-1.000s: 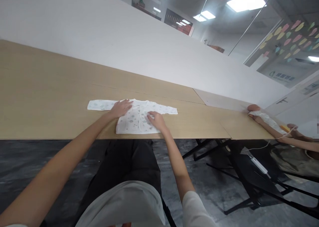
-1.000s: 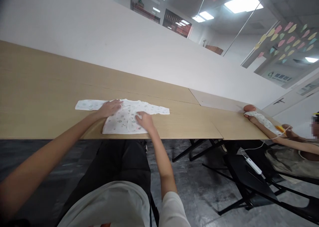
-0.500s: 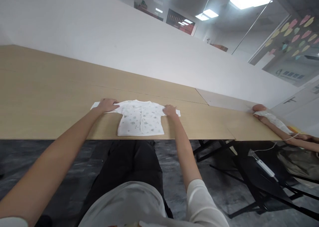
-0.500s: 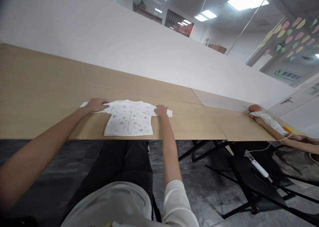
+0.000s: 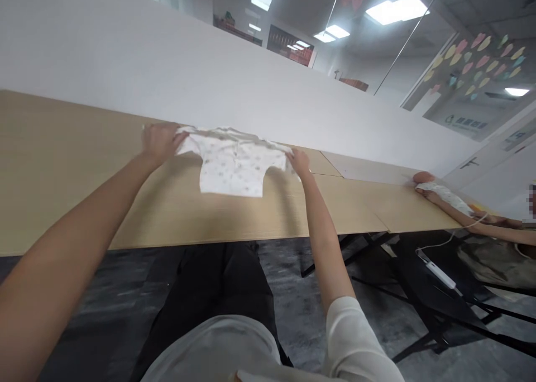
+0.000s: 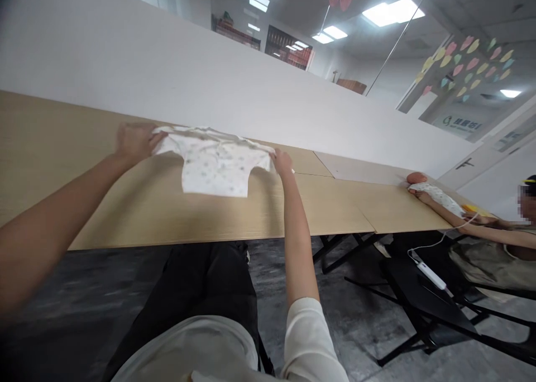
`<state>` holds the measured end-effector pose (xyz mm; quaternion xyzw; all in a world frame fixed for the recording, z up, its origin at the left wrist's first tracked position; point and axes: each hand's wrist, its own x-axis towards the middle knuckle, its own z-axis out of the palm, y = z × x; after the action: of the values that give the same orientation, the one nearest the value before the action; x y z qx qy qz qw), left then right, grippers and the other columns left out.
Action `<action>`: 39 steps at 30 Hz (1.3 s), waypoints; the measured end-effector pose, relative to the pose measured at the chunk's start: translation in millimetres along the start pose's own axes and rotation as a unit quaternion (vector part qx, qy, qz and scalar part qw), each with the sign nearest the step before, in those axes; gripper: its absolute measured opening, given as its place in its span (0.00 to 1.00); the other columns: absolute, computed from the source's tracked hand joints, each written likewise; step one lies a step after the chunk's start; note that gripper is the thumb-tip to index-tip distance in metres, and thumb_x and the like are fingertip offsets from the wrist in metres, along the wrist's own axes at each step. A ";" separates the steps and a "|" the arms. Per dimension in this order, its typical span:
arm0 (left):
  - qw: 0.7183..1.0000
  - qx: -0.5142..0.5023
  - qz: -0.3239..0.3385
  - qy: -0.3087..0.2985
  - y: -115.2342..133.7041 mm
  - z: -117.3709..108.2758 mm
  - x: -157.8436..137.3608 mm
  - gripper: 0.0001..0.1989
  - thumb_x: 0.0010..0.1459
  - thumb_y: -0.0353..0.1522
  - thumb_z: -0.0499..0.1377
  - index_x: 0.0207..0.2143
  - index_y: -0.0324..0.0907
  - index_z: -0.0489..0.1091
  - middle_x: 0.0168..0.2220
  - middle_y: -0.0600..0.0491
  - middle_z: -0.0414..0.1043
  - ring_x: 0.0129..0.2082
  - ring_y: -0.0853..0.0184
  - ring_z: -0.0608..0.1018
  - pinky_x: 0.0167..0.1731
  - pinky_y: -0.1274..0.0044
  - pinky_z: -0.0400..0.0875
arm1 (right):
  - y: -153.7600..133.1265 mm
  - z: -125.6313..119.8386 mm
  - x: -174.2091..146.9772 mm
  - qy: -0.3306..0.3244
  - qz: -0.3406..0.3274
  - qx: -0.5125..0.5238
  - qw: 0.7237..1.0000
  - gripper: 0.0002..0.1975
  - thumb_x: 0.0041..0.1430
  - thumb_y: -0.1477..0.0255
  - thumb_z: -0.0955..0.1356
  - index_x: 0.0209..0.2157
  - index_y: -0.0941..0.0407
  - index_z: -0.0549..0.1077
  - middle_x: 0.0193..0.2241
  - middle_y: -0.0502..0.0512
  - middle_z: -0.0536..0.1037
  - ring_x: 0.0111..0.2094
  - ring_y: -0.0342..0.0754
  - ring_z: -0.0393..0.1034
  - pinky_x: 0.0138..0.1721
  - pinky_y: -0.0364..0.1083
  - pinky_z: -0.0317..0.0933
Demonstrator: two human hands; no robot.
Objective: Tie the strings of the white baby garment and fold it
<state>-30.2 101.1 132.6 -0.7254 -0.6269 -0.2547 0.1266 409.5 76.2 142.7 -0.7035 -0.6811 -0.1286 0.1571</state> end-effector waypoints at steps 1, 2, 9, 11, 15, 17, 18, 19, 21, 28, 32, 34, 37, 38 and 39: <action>0.998 -0.015 0.004 0.056 2.3 -8.4 2.4 0.30 0.73 0.47 0.46 0.49 0.26 0.70 0.49 0.41 0.75 0.52 0.59 0.72 0.58 0.65 0.54 | -0.1 -7.4 3.7 0.031 0.014 -0.002 0.999 0.20 0.76 0.63 0.57 0.50 0.62 0.73 0.43 0.66 0.79 0.43 0.54 0.72 0.41 0.44 0.57; 0.995 -0.029 0.014 0.092 3.5 -14.1 1.3 0.30 0.73 0.47 0.45 0.49 0.26 0.69 0.50 0.41 0.74 0.53 0.59 0.71 0.59 0.64 0.52 | 0.1 -12.2 5.1 0.056 0.024 -0.003 0.998 0.21 0.76 0.63 0.56 0.49 0.62 0.73 0.43 0.66 0.79 0.42 0.54 0.71 0.39 0.44 0.56; 0.998 -0.015 0.053 -0.006 -12.3 17.0 -86.7 0.15 0.68 0.38 0.50 0.42 0.37 0.71 0.44 0.43 0.74 0.50 0.56 0.70 0.55 0.64 0.56 | 11.1 22.0 -51.5 0.007 -0.052 -0.027 0.998 0.15 0.71 0.73 0.61 0.44 0.60 0.78 0.44 0.65 0.79 0.47 0.54 0.68 0.41 0.45 0.56; 0.996 -0.019 0.058 -0.062 -20.1 32.0 -118.4 0.11 0.65 0.35 0.51 0.40 0.40 0.71 0.45 0.43 0.74 0.50 0.56 0.71 0.53 0.66 0.59 | 18.1 38.6 -80.0 -0.035 -0.084 -0.033 0.995 0.14 0.68 0.76 0.62 0.44 0.60 0.80 0.44 0.66 0.79 0.48 0.55 0.69 0.43 0.46 0.58; 0.988 -0.030 0.066 -0.134 -33.8 47.3 -163.4 0.08 0.60 0.36 0.53 0.36 0.44 0.70 0.48 0.43 0.76 0.49 0.55 0.74 0.52 0.67 0.64 | 31.3 61.7 -130.9 -0.083 -0.107 -0.047 0.990 0.16 0.66 0.78 0.62 0.47 0.59 0.81 0.45 0.66 0.80 0.50 0.55 0.70 0.46 0.46 0.61; 0.986 -0.035 0.058 -0.155 -38.7 48.0 -177.1 0.09 0.59 0.34 0.51 0.37 0.45 0.71 0.48 0.44 0.77 0.50 0.55 0.75 0.51 0.68 0.66 | 33.8 68.1 -148.0 -0.090 -0.074 -0.054 0.992 0.17 0.65 0.79 0.62 0.48 0.58 0.80 0.46 0.66 0.80 0.50 0.55 0.71 0.47 0.46 0.62; 0.987 -0.035 0.047 -0.153 -40.7 47.6 -182.4 0.11 0.58 0.32 0.50 0.39 0.45 0.72 0.48 0.44 0.77 0.50 0.55 0.75 0.51 0.68 0.66 | 33.7 70.5 -154.2 -0.097 -0.048 -0.056 0.993 0.18 0.65 0.80 0.62 0.48 0.58 0.80 0.47 0.66 0.80 0.50 0.55 0.72 0.47 0.46 0.63; 0.989 -0.032 0.034 -0.143 -42.4 47.0 -186.6 0.14 0.58 0.31 0.49 0.41 0.45 0.72 0.49 0.44 0.78 0.50 0.55 0.75 0.52 0.68 0.66 | 33.0 72.5 -158.8 -0.102 -0.018 -0.056 0.993 0.19 0.66 0.79 0.61 0.50 0.58 0.80 0.47 0.65 0.81 0.50 0.55 0.73 0.46 0.46 0.63; 0.994 -0.013 0.002 -0.112 -45.5 46.0 -192.0 0.19 0.59 0.31 0.48 0.47 0.44 0.74 0.51 0.44 0.77 0.52 0.54 0.75 0.53 0.66 0.66 | 30.3 75.5 -164.8 -0.115 0.042 -0.045 0.991 0.20 0.68 0.77 0.59 0.53 0.57 0.78 0.47 0.66 0.81 0.48 0.56 0.75 0.45 0.47 0.65; 0.993 -0.055 -0.089 -0.053 -50.9 46.0 -187.6 0.27 0.56 0.34 0.50 0.55 0.41 0.75 0.56 0.40 0.73 0.55 0.50 0.72 0.54 0.62 0.69 | 26.5 79.5 -171.1 -0.075 0.095 0.054 0.991 0.23 0.70 0.76 0.57 0.59 0.59 0.73 0.50 0.65 0.81 0.50 0.54 0.76 0.50 0.47 0.66; 0.982 -0.066 -0.179 -0.003 -42.3 37.4 -188.5 0.30 0.57 0.38 0.48 0.58 0.39 0.74 0.56 0.36 0.70 0.56 0.46 0.72 0.51 0.58 0.71 | 30.5 83.3 -171.8 -0.030 0.072 0.111 0.991 0.21 0.66 0.78 0.59 0.53 0.62 0.77 0.54 0.65 0.79 0.55 0.53 0.73 0.57 0.47 0.63; 0.974 -0.069 -0.211 -0.032 -38.0 32.1 -190.2 0.32 0.57 0.39 0.47 0.60 0.39 0.73 0.53 0.36 0.73 0.53 0.44 0.74 0.49 0.57 0.72 | 34.7 87.3 -171.0 -0.012 0.081 0.152 0.985 0.21 0.64 0.78 0.60 0.51 0.63 0.78 0.54 0.66 0.79 0.56 0.54 0.72 0.59 0.48 0.61; 0.953 -0.161 -0.251 -0.061 -38.5 30.7 -189.6 0.33 0.54 0.38 0.49 0.62 0.43 0.71 0.47 0.43 0.79 0.47 0.49 0.78 0.48 0.60 0.73 | 42.8 94.1 -168.5 0.005 0.123 0.255 0.959 0.21 0.61 0.77 0.60 0.51 0.65 0.78 0.53 0.68 0.79 0.54 0.53 0.73 0.59 0.48 0.62; 0.935 -0.227 -0.265 -0.059 -41.1 33.0 -188.4 0.34 0.53 0.37 0.50 0.62 0.43 0.70 0.46 0.46 0.80 0.46 0.52 0.79 0.47 0.63 0.74 | 45.5 96.1 -167.5 0.007 0.141 0.296 0.945 0.22 0.61 0.76 0.60 0.51 0.65 0.78 0.53 0.68 0.79 0.53 0.53 0.74 0.57 0.48 0.63; 0.910 -0.302 -0.277 -0.056 -44.7 36.5 -186.8 0.35 0.51 0.36 0.51 0.62 0.42 0.69 0.47 0.47 0.80 0.44 0.55 0.79 0.46 0.65 0.75 | 47.9 97.8 -166.6 0.011 0.156 0.334 0.930 0.22 0.61 0.75 0.60 0.50 0.65 0.78 0.53 0.68 0.79 0.53 0.53 0.74 0.56 0.48 0.64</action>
<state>-81.7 -30.3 -2.8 -0.5390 -0.7017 -0.4162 -0.2096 447.7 -39.0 -15.1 -0.7064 -0.5645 0.1247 0.4084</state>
